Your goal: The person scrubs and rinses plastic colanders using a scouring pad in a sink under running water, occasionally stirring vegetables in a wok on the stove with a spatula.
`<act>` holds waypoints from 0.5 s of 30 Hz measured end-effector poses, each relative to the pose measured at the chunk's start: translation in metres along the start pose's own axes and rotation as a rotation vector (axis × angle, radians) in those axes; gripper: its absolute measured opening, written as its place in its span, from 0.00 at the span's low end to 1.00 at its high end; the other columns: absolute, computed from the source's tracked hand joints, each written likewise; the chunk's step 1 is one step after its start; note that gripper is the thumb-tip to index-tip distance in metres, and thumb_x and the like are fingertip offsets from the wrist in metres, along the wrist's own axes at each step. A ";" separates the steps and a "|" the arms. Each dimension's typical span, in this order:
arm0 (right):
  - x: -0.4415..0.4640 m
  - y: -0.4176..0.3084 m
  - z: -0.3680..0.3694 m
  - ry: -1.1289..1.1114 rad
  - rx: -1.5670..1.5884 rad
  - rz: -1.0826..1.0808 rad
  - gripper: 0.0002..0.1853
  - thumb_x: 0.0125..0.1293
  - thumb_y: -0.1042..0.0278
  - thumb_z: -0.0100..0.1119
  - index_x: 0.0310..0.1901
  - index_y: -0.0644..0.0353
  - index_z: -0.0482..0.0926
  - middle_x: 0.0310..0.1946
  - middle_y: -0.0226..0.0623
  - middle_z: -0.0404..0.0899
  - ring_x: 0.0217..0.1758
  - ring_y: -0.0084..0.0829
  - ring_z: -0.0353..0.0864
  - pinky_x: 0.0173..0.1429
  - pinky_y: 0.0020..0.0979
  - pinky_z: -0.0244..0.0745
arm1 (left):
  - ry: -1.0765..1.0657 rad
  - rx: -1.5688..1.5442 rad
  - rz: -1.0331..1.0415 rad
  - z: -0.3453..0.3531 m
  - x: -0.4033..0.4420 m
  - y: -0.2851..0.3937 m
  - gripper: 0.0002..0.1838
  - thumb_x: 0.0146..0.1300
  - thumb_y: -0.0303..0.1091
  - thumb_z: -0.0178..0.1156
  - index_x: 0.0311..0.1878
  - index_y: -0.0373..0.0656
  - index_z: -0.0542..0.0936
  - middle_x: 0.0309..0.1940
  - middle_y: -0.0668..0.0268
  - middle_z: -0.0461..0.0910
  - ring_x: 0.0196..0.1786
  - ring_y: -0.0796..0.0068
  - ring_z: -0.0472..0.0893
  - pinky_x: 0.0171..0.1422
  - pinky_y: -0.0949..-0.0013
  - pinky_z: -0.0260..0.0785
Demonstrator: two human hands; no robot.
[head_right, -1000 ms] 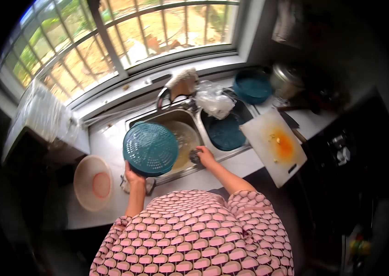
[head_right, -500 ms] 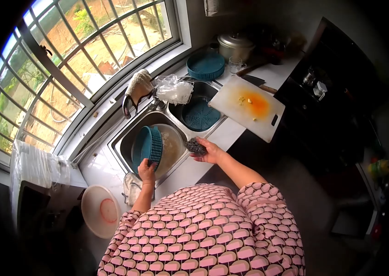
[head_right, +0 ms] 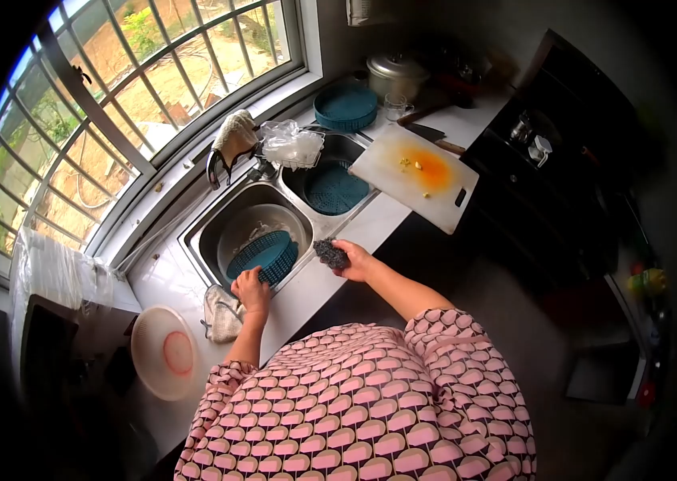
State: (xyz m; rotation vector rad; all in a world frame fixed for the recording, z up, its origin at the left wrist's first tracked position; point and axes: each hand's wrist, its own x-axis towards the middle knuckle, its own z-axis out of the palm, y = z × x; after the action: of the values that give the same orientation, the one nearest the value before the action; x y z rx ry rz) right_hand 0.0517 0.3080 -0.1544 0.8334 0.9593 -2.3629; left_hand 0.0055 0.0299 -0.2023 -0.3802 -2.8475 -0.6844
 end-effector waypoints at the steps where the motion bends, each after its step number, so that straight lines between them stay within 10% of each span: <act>1: -0.008 -0.003 0.007 -0.029 0.002 0.006 0.14 0.64 0.53 0.48 0.45 0.50 0.74 0.38 0.32 0.79 0.37 0.26 0.76 0.36 0.29 0.68 | 0.036 0.042 -0.025 -0.001 -0.002 0.008 0.23 0.38 0.27 0.61 0.44 0.49 0.77 0.41 0.68 0.74 0.52 0.68 0.70 0.61 0.57 0.51; 6: 0.000 -0.001 0.006 -0.117 0.038 -0.065 0.13 0.65 0.63 0.49 0.50 0.53 0.72 0.39 0.31 0.78 0.39 0.27 0.78 0.41 0.35 0.77 | -0.009 -0.302 -0.408 0.002 -0.009 0.051 0.25 0.43 0.32 0.64 0.50 0.45 0.74 0.46 0.65 0.73 0.54 0.64 0.70 0.59 0.56 0.57; 10: -0.003 0.015 -0.014 -0.090 -0.290 -0.447 0.23 0.58 0.71 0.50 0.58 0.62 0.65 0.44 0.36 0.76 0.43 0.28 0.77 0.45 0.33 0.75 | -0.458 -1.460 -1.042 0.005 -0.013 0.142 0.32 0.60 0.58 0.52 0.62 0.50 0.65 0.57 0.58 0.68 0.63 0.59 0.65 0.50 0.43 0.67; 12: -0.066 -0.001 0.009 -0.010 -0.620 -0.398 0.29 0.52 0.65 0.56 0.59 0.56 0.67 0.47 0.40 0.75 0.45 0.33 0.77 0.49 0.34 0.73 | -0.621 -1.708 -0.944 0.001 -0.014 0.179 0.32 0.61 0.63 0.47 0.58 0.48 0.67 0.55 0.58 0.69 0.60 0.57 0.67 0.51 0.43 0.69; 13: -0.008 0.022 0.002 0.010 -1.279 -0.818 0.33 0.47 0.62 0.59 0.59 0.55 0.66 0.51 0.46 0.72 0.48 0.45 0.75 0.54 0.40 0.69 | -0.697 -1.916 -0.773 0.047 -0.006 0.133 0.33 0.62 0.63 0.45 0.58 0.45 0.67 0.54 0.57 0.70 0.56 0.56 0.71 0.58 0.49 0.66; 15: -0.014 0.036 0.008 0.158 -1.232 -0.880 0.37 0.42 0.60 0.59 0.60 0.52 0.67 0.50 0.46 0.74 0.54 0.49 0.68 0.59 0.41 0.63 | -0.697 -2.030 -0.720 0.072 -0.003 0.118 0.30 0.63 0.60 0.45 0.56 0.43 0.68 0.53 0.56 0.70 0.57 0.56 0.71 0.61 0.52 0.64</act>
State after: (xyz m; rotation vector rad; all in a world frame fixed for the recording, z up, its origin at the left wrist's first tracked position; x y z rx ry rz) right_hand 0.0804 0.2810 -0.1573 0.0477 2.7857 -1.5916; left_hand 0.0336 0.1650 -0.2164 0.3499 -1.2248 -3.7499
